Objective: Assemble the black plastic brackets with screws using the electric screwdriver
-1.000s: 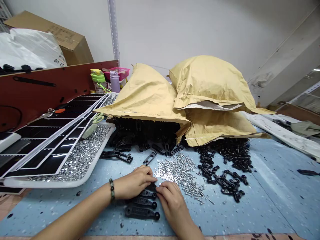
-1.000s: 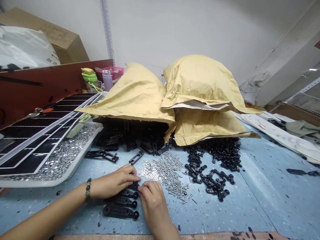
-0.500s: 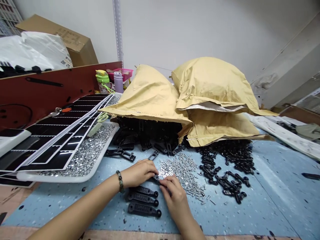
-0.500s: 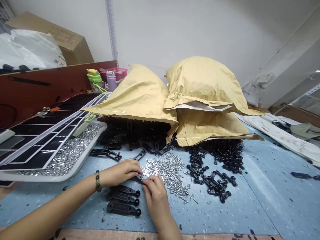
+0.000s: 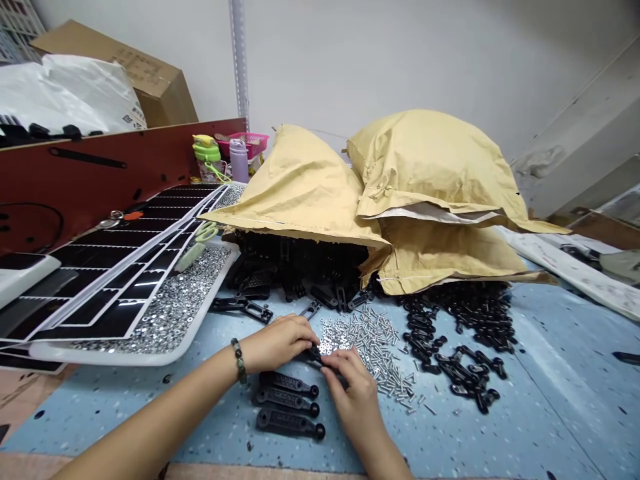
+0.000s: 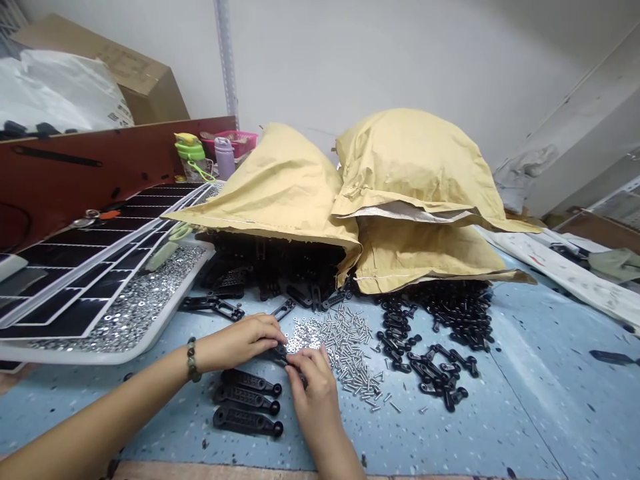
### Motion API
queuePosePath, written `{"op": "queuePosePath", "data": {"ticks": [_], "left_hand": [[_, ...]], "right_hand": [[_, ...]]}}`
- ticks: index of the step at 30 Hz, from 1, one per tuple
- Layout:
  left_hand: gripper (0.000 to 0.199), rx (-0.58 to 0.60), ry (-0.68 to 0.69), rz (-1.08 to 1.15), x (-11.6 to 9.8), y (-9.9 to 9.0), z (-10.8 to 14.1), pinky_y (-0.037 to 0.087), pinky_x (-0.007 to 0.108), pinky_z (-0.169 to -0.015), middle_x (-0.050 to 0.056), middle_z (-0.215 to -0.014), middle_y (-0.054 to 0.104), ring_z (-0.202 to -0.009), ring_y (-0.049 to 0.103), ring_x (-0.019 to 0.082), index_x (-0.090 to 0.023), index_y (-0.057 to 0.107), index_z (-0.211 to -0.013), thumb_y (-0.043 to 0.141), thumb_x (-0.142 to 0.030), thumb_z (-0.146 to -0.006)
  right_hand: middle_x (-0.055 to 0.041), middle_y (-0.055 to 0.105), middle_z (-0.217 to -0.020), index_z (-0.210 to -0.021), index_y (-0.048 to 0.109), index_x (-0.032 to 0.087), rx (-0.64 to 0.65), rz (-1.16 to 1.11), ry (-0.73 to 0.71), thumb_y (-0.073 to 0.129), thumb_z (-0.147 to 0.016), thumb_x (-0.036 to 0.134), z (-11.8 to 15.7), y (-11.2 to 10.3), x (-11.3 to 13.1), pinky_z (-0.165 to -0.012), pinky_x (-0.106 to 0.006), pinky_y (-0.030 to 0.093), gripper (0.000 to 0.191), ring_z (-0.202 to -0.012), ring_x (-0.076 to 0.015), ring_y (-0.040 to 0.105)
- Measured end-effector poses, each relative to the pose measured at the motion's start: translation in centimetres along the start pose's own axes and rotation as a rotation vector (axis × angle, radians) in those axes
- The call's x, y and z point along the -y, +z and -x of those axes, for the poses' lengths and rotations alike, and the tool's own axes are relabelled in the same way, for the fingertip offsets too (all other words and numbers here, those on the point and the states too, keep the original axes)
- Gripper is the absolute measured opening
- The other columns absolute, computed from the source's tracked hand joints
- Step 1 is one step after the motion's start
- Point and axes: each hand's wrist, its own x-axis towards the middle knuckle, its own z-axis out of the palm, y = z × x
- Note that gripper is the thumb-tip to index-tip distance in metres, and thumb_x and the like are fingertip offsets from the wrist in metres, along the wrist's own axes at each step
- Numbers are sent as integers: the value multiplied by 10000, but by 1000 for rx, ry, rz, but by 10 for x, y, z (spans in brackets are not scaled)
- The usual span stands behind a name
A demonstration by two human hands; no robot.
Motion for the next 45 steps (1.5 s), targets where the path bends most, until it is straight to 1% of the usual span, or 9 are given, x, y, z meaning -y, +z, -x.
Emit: {"op": "queuePosePath", "data": {"ticks": [8,14,23,32,34,38,41,43,45], "left_hand": [[238,-3,20,-8,3,3,-1,412,303,-920,31,-1030,644,-998,571,192,-236,676,-1080,547,-185,-887],[231,14,17,-30,2,6,4,425,315,-896,40,-1004,651,-976,586,205,-233,688,-1059,580,-161,-868],[231,16,48,-44,-6,-3,4,421,308,-880,28,-997,656,-953,585,200,-257,696,-1044,578,-174,-863],[253,12,23,33,11,7,13,428,289,-878,24,-981,671,-946,594,186,-262,704,-1037,518,-199,-877],[248,18,13,53,12,7,16,436,289,-869,23,-966,680,-935,601,188,-259,707,-1029,524,-206,-871],[242,42,-17,70,6,7,29,445,295,-867,12,-951,693,-918,617,192,-270,715,-1000,546,-183,-849],[248,18,-59,53,1,4,40,436,319,-911,25,-1001,685,-973,602,208,-252,692,-1039,534,-195,-856],[264,-104,-150,78,0,3,43,419,347,-958,51,-1097,656,-1049,573,222,-231,654,-1092,479,-262,-897],[341,-286,-278,192,1,4,39,397,375,-1005,75,-1243,584,-1148,523,238,-220,573,-1194,441,-361,-913]], "right_hand": [[-52,621,-960,-1020,628,242,-16,97,-65,496,-931,203,1,0,-10,-1073,-603,281,164,-890,-210,618],[-50,598,-930,-1017,613,242,46,119,-65,474,-932,177,3,2,-7,-1070,-664,214,175,-860,-214,609],[-49,605,-937,-1012,622,246,49,86,-63,506,-925,195,5,-5,-3,-1078,-643,226,153,-866,-215,610],[-32,587,-864,-993,628,239,38,143,-89,465,-917,153,13,9,5,-1050,-665,252,200,-775,-198,610],[-31,584,-867,-967,631,242,100,143,-79,467,-924,171,6,5,7,-1052,-661,251,184,-784,-200,606],[-106,572,-1044,-1102,604,210,92,204,-106,444,-918,128,-36,0,4,-948,-537,442,257,-966,-251,565],[-135,532,-1229,-1178,574,211,105,355,-191,497,-833,18,-79,7,-1,-972,-583,389,403,-1136,-312,473],[-107,575,-1194,-1072,614,225,139,401,-213,564,-788,6,-97,14,2,-1006,-631,314,362,-1153,-326,463],[-86,632,-1053,-1000,614,212,113,405,-190,623,-793,67,-101,21,13,-1003,-602,333,252,-1063,-301,522]]}}
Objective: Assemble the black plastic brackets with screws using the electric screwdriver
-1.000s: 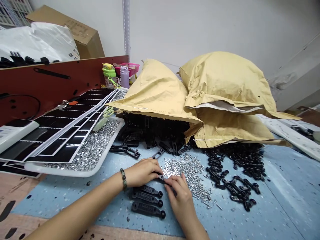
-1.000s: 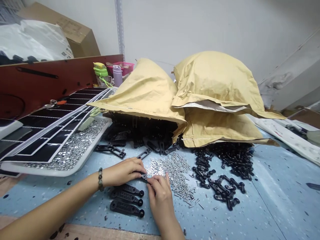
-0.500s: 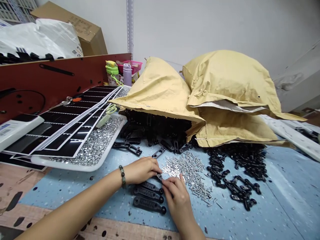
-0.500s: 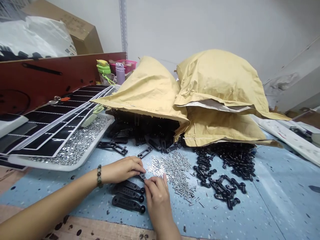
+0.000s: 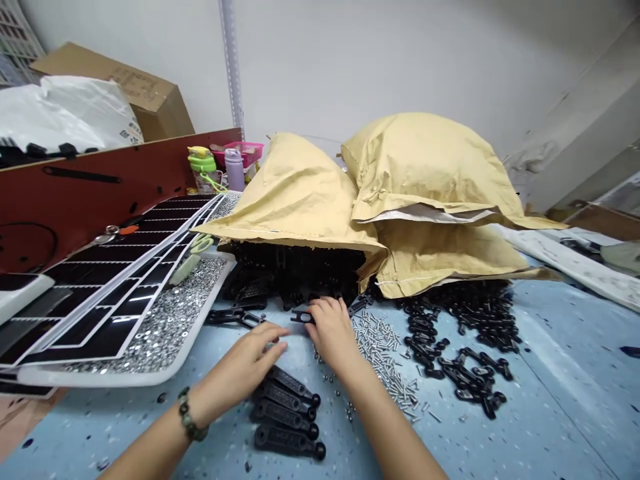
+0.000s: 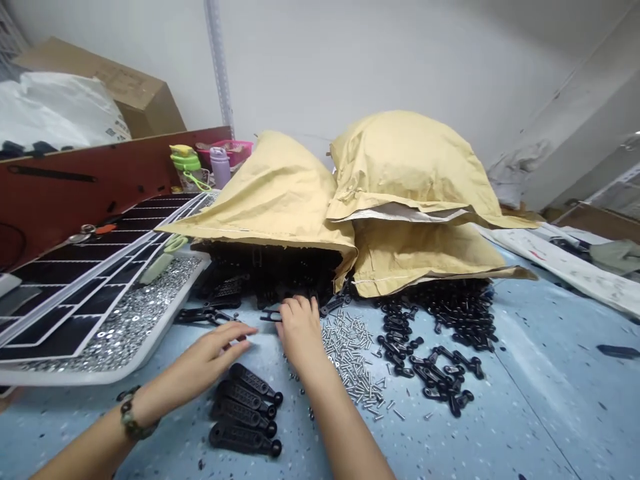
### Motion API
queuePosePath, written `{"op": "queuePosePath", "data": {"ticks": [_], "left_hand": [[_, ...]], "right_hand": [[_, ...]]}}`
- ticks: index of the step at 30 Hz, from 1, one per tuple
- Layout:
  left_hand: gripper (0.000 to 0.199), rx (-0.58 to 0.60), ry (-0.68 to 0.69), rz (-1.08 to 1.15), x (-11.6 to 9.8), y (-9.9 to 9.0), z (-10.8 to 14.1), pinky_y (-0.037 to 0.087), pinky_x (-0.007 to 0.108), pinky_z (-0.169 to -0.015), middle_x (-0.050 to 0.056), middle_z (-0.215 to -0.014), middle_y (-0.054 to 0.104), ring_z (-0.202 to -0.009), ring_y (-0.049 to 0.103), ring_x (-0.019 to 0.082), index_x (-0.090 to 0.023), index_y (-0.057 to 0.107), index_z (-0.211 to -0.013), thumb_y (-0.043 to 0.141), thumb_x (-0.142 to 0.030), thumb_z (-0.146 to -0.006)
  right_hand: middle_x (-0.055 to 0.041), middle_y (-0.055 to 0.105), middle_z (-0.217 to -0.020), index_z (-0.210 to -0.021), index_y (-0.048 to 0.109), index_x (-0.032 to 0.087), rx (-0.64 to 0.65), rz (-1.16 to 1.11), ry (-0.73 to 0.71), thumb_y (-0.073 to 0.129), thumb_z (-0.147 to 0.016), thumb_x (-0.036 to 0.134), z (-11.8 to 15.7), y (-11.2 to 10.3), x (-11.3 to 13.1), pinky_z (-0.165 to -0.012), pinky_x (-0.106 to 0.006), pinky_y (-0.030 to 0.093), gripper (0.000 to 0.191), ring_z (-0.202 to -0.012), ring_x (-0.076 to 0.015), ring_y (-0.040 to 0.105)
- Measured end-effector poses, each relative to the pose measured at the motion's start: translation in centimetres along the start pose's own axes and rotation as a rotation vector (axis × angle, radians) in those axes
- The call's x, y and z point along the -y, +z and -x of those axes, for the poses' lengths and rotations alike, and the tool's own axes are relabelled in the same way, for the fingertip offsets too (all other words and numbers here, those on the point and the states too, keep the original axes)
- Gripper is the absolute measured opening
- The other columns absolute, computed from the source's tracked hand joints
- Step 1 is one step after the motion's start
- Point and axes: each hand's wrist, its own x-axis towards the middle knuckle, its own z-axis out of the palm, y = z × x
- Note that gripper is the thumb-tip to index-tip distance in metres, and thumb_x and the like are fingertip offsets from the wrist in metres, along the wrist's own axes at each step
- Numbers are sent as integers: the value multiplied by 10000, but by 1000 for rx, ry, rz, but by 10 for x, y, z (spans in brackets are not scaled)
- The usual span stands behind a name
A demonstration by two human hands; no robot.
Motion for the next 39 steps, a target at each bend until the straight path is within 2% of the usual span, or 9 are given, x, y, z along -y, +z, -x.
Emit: {"op": "queuePosePath", "data": {"ticks": [5,7,10,13,15,20,23,26,39], "left_hand": [[452,-193,-155,503,-5,16,-24,458,365,-936,88,-1199,576,-1123,543,239,-199,475,-1200,422,-509,-876],[396,-219,-188,621,-7,18,-33,512,313,-738,36,-941,605,-837,615,189,-204,481,-1116,402,-515,-884],[329,-186,-225,629,-4,14,-40,403,227,-497,-45,-716,496,-545,496,118,-217,442,-1084,404,-476,-885],[279,-104,-219,598,-2,11,-44,357,214,-477,-39,-717,504,-553,474,118,-208,470,-989,447,-456,-861],[279,-59,-171,578,-3,12,-45,402,234,-533,-18,-757,539,-626,510,139,-205,498,-953,487,-462,-845],[261,90,-7,309,-20,20,-42,445,280,-668,1,-857,592,-734,551,168,-223,500,-1050,398,-416,-908],[196,89,79,175,-33,22,-38,426,314,-821,13,-959,613,-895,558,195,-224,512,-1030,427,-355,-911],[183,79,142,165,-43,22,-32,416,308,-857,16,-1037,612,-967,554,204,-234,509,-1045,486,-350,-905],[133,26,326,-5,-55,6,-23,380,247,-675,-4,-849,606,-776,562,157,-211,541,-931,455,-311,-942]], "right_hand": [[-9,651,-946,-1004,597,233,-30,-68,21,598,-871,243,18,-15,15,-903,-323,457,133,-889,-186,592],[-2,647,-947,-959,612,244,-74,-45,133,483,-914,203,28,-34,-15,-801,-253,477,143,-872,-160,603],[-98,627,-882,-931,615,163,-199,97,404,417,-875,129,48,-71,-85,-722,-352,465,209,-799,-230,601],[-27,569,-646,-693,614,196,-146,151,529,622,-689,100,75,-95,-136,-580,-319,427,96,-597,-214,563],[-16,565,-646,-636,607,210,-116,147,546,666,-609,71,89,-97,-145,-576,-309,423,153,-613,-213,562],[-56,613,-809,-924,648,197,-176,-21,510,599,-787,206,87,-81,-104,-682,-352,499,146,-766,-233,598],[-60,631,-893,-1181,569,201,-222,-569,454,530,-891,338,67,-71,-59,-677,-331,547,323,-781,-206,627],[-54,665,-918,-1020,651,210,-198,-927,375,604,-860,311,48,-61,-19,-750,-338,542,195,-847,-216,636],[-4,665,-954,-975,685,274,-344,-820,197,608,-879,189,45,-50,14,-809,-287,481,150,-915,-184,607]]}}
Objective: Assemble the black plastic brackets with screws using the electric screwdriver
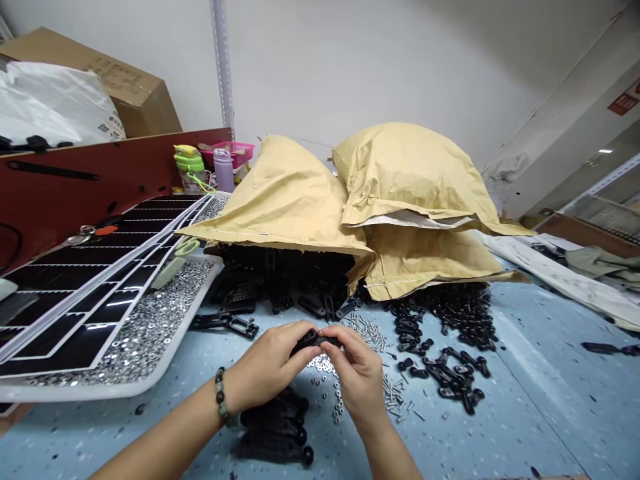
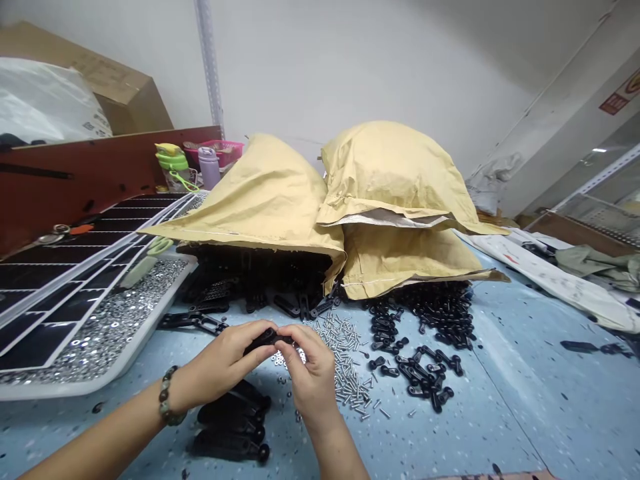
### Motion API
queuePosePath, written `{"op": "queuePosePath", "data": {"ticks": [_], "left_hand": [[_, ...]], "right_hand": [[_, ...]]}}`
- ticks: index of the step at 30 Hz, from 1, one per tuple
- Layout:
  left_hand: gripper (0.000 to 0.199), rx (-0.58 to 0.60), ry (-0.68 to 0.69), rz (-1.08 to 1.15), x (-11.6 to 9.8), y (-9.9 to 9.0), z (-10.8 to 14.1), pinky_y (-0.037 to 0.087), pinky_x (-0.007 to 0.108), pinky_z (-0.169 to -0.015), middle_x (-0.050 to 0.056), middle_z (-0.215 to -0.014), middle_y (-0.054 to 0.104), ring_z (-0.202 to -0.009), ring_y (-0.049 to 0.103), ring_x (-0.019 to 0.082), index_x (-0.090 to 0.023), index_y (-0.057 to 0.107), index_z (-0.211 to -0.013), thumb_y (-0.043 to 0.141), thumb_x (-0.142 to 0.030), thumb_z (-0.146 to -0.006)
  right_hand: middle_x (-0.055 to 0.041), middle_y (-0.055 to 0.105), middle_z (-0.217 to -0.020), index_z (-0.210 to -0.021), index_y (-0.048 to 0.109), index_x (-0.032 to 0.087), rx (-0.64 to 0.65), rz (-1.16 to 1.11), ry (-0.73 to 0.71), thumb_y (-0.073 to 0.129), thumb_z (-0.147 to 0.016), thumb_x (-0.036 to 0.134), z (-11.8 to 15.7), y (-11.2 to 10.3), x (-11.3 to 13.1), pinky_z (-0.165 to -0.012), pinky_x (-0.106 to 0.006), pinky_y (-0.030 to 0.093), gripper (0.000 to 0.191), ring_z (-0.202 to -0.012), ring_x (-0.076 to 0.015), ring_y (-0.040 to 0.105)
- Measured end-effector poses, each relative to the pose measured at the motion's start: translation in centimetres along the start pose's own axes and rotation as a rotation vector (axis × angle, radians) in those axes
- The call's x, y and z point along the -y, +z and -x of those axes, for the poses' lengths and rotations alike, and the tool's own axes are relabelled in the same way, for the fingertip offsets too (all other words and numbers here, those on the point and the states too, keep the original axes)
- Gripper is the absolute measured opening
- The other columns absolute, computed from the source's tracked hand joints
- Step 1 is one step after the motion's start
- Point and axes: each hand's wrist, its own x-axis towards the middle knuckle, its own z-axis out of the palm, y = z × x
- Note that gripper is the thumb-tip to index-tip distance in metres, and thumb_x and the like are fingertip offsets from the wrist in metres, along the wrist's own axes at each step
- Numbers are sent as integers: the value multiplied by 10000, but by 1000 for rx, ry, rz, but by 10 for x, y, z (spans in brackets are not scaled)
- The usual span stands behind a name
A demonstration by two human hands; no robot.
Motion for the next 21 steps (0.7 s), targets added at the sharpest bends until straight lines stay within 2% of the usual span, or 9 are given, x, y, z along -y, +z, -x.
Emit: {"op": "queuePosePath", "data": {"ticks": [2,4,6,7,9,11,15,18,21], "left_hand": [[188,-4,-5,-54,0,-1,2,342,247,-616,-19,-756,583,-697,542,147,-204,535,-841,446,-334,-945],[256,-1,-47,-99,2,-6,5,307,252,-576,-31,-670,546,-628,515,138,-196,517,-750,445,-354,-938],[294,-22,-147,-109,9,-13,8,291,254,-554,-36,-626,521,-596,497,136,-193,512,-704,449,-379,-923],[288,-40,-209,-93,14,-17,9,293,253,-549,-39,-615,517,-591,496,139,-195,521,-717,453,-394,-914],[245,-70,-304,-41,24,-23,10,312,249,-545,-48,-607,516,-588,498,146,-203,531,-795,452,-408,-903],[190,-64,-328,1,32,-26,9,347,248,-563,-50,-636,537,-610,511,152,-208,514,-867,432,-376,-902],[133,9,-236,-5,40,-19,8,414,282,-724,-6,-845,598,-806,556,174,-203,544,-905,440,-284,-885],[167,109,-134,-7,44,-10,6,415,299,-849,20,-967,599,-932,556,187,-212,623,-975,513,-255,-857],[199,196,-80,-11,51,-6,5,423,299,-871,21,-959,615,-933,567,191,-241,681,-991,575,-225,-824]], "right_hand": [[-9,664,-979,-1044,662,279,19,31,21,598,-889,212,3,-4,-3,-810,-299,485,181,-920,-188,609],[-23,654,-1031,-1219,559,286,64,88,88,558,-915,238,10,-11,-9,-811,-323,491,308,-918,-192,611],[-41,639,-1047,-1270,499,267,183,252,136,557,-911,237,19,-19,-17,-805,-357,488,364,-916,-210,599],[-42,636,-1018,-1204,540,255,262,375,139,579,-893,218,23,-21,-22,-793,-370,481,316,-908,-223,588],[-31,629,-912,-943,620,229,399,622,113,635,-841,150,29,-19,-30,-754,-370,461,130,-873,-238,564],[-14,613,-824,-781,594,212,459,771,84,658,-820,106,32,-8,-36,-725,-356,442,130,-829,-230,550],[-3,591,-779,-734,546,206,431,876,9,739,-790,200,32,11,-42,-726,-369,419,202,-794,-229,534],[-19,576,-817,-786,534,210,391,850,9,735,-787,222,37,2,-40,-727,-376,423,201,-810,-242,528],[-52,587,-946,-992,539,215,340,692,-2,600,-864,157,43,-11,-34,-772,-373,442,153,-892,-244,537]]}}
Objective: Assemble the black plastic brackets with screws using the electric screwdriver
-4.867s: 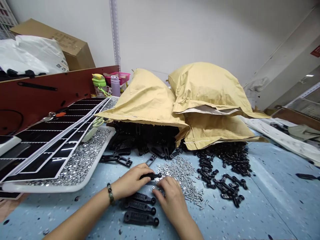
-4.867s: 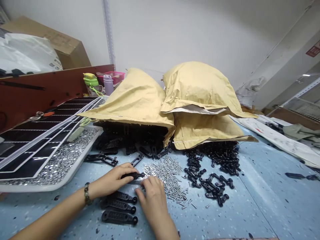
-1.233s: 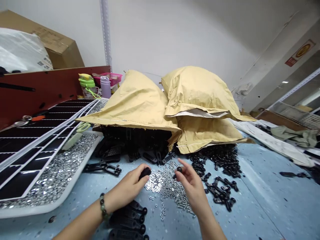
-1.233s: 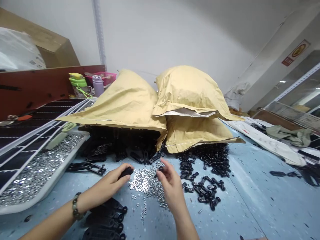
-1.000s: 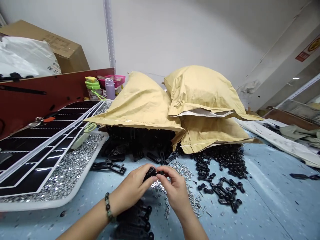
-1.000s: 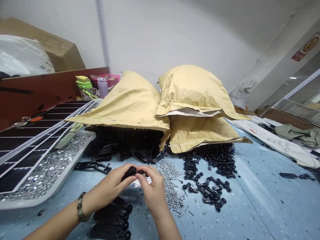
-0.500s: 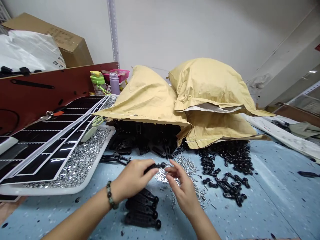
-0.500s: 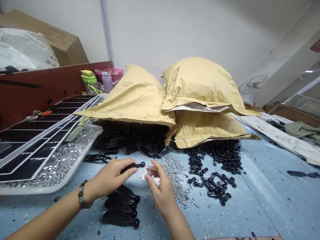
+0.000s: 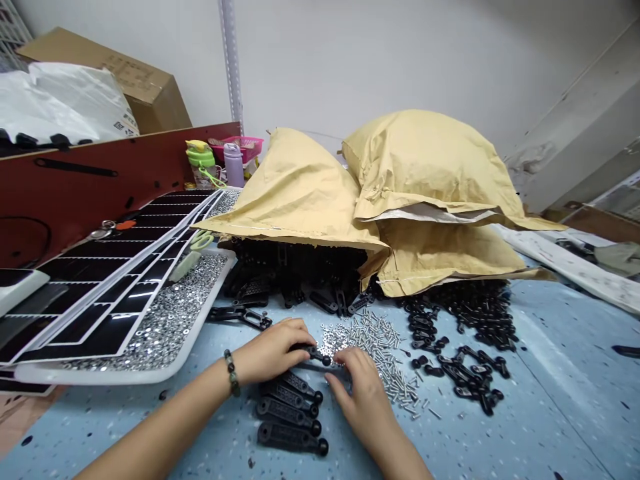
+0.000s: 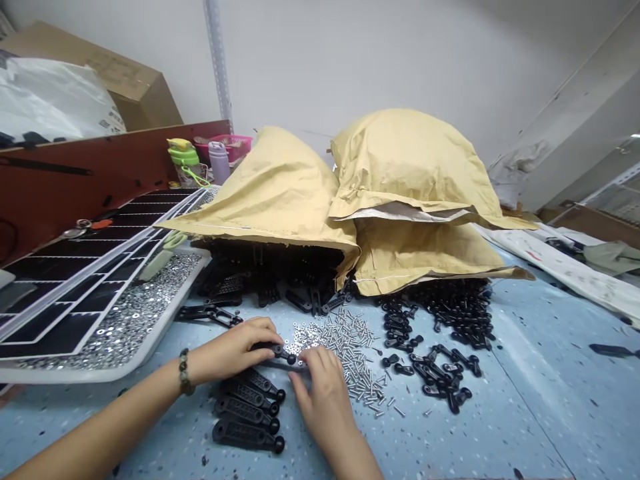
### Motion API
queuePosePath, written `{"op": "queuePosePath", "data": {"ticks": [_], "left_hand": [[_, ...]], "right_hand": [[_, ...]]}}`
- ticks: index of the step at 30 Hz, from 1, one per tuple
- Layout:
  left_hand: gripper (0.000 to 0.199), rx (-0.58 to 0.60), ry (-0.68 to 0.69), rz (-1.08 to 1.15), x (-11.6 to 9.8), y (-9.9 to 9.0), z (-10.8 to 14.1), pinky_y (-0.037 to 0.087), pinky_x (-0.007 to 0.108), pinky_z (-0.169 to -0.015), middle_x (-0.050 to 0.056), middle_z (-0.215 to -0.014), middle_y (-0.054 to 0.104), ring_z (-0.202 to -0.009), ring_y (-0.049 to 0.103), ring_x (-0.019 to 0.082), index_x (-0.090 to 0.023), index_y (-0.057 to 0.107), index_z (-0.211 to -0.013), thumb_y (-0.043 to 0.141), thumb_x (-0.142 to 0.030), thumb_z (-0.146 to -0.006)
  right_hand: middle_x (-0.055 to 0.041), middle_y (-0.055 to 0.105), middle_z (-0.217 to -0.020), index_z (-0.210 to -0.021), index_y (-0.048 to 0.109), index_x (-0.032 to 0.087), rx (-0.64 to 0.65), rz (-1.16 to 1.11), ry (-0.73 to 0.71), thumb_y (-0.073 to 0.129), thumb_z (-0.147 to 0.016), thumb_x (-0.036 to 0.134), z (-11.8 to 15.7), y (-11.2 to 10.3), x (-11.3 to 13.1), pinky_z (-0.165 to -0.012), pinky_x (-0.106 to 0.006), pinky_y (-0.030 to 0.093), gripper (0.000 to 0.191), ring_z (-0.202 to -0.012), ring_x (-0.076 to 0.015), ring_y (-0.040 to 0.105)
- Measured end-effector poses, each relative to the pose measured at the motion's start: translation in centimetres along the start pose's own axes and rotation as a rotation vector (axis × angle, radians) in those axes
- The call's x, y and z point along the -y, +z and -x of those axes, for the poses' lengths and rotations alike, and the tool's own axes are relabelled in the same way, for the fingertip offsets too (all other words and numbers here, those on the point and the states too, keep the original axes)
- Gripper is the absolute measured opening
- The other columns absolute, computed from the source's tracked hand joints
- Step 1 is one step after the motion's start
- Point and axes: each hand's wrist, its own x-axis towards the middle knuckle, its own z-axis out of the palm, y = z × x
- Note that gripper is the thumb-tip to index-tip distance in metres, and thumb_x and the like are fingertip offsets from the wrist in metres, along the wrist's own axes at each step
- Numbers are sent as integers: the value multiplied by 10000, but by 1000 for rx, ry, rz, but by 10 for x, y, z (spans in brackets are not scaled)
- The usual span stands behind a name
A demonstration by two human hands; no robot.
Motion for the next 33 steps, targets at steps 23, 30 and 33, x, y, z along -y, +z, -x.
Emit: {"op": "queuePosePath", "data": {"ticks": [23,30,33], "left_hand": [[247,-86,-71,-130,8,0,11,418,329,-901,21,-977,633,-989,542,206,-271,684,-1064,575,-181,-862],[291,19,-11,-218,12,0,19,410,311,-852,46,-997,574,-956,509,205,-276,623,-1153,424,-221,-948],[329,53,-52,-269,14,-8,20,409,324,-858,61,-1005,574,-955,510,215,-262,620,-1174,380,-217,-952]], "right_hand": [[-49,613,-1040,-1126,544,231,104,-141,-70,567,-881,129,-31,-6,-5,-847,-370,458,267,-971,-222,558],[-53,638,-968,-1051,613,205,51,-40,-219,513,-903,84,-19,22,-2,-810,-367,458,216,-896,-214,557],[-66,636,-981,-1064,615,194,63,-20,-222,508,-908,84,-26,28,0,-825,-374,458,219,-905,-218,547]]}}
